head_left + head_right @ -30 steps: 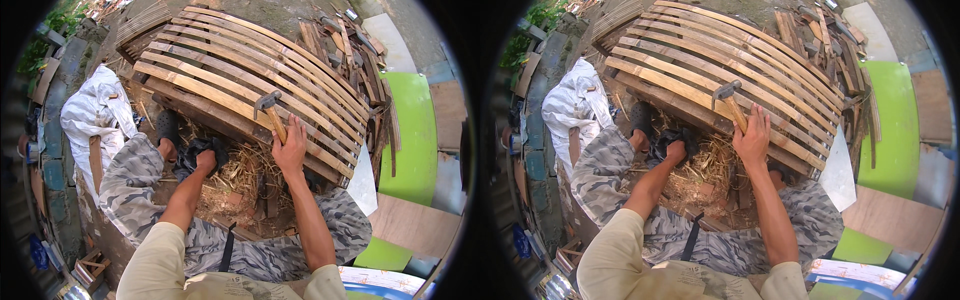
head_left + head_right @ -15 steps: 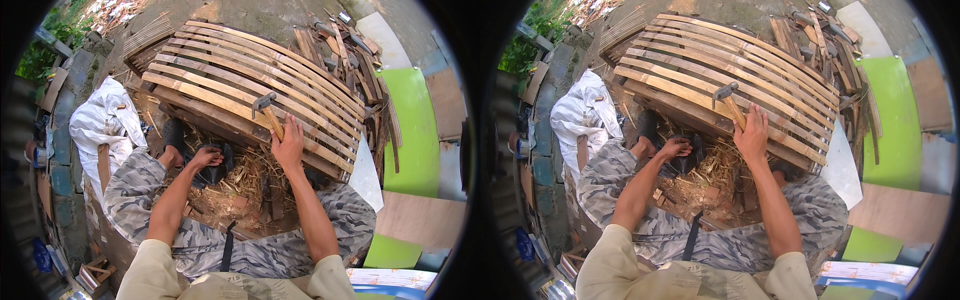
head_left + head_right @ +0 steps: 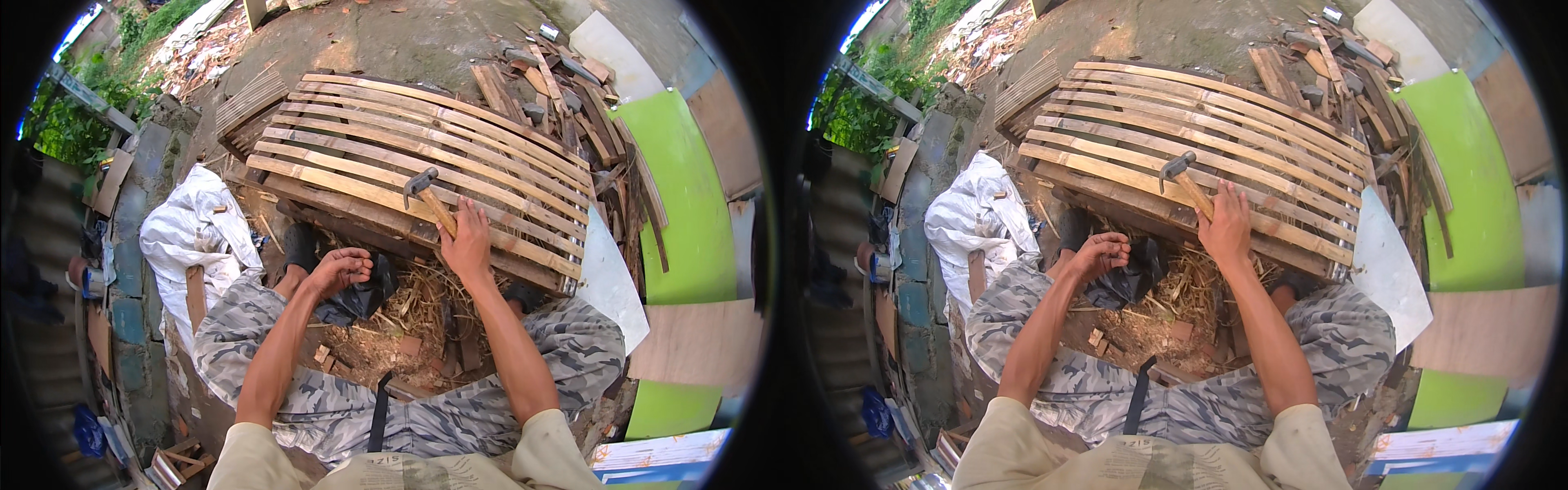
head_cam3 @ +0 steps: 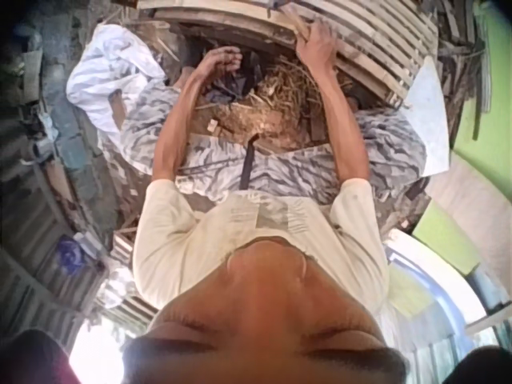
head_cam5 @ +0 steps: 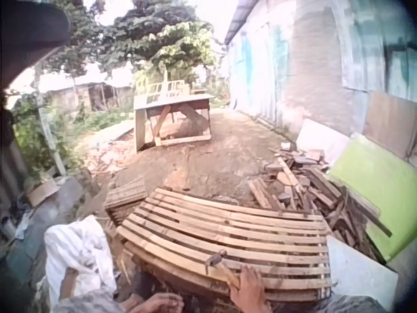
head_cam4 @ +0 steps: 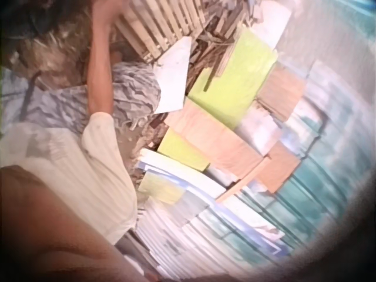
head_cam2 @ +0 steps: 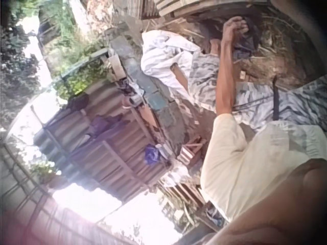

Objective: The person assembles a wooden crate by hammering nails into wooden slats. They repeatedly pick up nails and strike them with a hammer to secure the slats together.

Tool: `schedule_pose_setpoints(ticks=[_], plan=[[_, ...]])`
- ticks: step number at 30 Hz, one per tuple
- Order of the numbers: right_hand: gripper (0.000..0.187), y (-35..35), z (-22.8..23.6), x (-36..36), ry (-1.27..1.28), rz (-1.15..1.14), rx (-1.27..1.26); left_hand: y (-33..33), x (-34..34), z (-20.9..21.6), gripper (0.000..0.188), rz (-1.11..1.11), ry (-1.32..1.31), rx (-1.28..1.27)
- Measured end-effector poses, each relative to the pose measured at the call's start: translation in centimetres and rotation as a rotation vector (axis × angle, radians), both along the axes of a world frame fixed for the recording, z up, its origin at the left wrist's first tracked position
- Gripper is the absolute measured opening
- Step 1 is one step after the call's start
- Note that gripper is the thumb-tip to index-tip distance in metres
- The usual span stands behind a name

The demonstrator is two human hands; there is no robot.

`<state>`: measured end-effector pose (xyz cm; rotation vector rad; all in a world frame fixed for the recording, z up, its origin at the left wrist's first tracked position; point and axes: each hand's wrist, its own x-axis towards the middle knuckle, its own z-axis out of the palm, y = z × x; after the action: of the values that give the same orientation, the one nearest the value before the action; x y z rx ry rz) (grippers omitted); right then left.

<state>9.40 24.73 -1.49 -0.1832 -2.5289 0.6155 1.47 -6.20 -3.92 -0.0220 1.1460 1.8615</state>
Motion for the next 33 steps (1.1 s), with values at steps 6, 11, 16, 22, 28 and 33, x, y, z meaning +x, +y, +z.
schedule_pose_setpoints(ticks=[6,11,16,22,28,33], plan=[[0.041,0.6,0.6,-0.2,-0.058,0.005,-0.046,2.7,-0.5,2.3,0.026,0.015,0.163,0.006],[0.047,1.9,3.8,-0.6,-0.191,-0.103,-0.167,9.2,-2.0,6.5,0.032,0.193,0.512,-0.322],[0.049,3.9,1.1,0.4,-0.092,-0.306,-0.131,16.4,-6.1,8.7,0.032,0.305,0.837,-0.371],[0.047,3.9,0.4,0.5,-0.006,-0.293,-0.250,24.0,-13.1,7.3,0.031,0.218,1.195,-0.531],[0.054,3.8,1.7,0.6,-0.046,-0.308,-0.385,27.1,-15.8,5.4,0.029,0.096,1.519,-0.760],[0.050,4.1,1.3,0.7,-0.027,-0.335,-0.369,27.8,-15.7,4.7,0.028,0.055,1.509,-0.747]])
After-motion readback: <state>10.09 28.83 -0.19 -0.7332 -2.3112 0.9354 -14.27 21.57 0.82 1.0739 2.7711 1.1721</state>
